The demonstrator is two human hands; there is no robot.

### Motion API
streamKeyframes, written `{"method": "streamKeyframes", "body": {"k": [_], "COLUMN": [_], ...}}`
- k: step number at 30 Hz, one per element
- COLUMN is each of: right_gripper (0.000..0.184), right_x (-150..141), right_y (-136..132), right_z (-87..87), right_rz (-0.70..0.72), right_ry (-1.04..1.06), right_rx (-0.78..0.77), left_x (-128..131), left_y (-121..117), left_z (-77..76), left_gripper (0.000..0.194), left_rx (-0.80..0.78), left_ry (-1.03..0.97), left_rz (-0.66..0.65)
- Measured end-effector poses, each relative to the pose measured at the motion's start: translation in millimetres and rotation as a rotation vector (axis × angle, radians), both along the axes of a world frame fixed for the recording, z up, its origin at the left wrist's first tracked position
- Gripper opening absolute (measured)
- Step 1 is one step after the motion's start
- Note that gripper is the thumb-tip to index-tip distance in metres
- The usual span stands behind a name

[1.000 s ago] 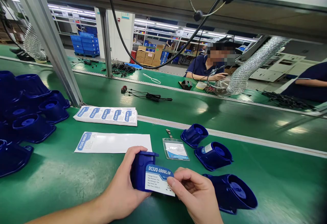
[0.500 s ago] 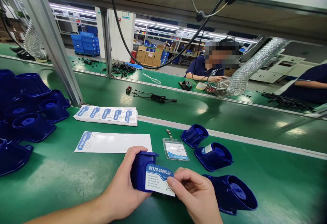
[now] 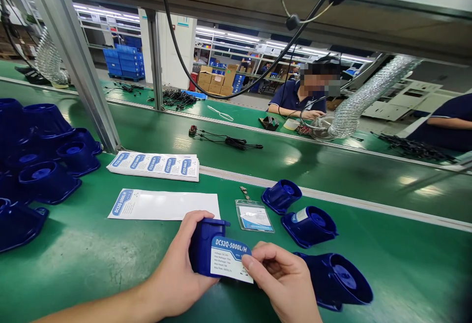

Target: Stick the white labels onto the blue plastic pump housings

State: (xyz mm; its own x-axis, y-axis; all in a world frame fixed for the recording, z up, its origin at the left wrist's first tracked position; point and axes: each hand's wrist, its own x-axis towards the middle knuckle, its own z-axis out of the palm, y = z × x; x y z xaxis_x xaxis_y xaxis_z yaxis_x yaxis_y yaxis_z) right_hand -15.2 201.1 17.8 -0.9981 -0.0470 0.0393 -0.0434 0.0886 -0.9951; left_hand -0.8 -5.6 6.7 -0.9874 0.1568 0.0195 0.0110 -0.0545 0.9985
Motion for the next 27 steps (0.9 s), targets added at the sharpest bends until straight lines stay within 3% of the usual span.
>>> {"method": "streamKeyframes", "body": {"k": [18,27], "right_gripper": [0.034,0.033], "right_x": [-0.5,-2.2], "right_y": [-0.4,3.1], "right_z": [-0.2,-7.3], "right_rz": [-0.002,0.014], "right_ry": [-0.010,0.055], "right_rx": [-0.011,0.085], "left_x": [0.2,0.6], "left_y": [-0.7,-0.9], "left_z": [-1.9,-4.0], "left_gripper": [0.079,0.083], "left_rx": [-0.014,0.003], "left_ry": [0.021,-0.010], "left_rz": [-0.003,0.003]}}
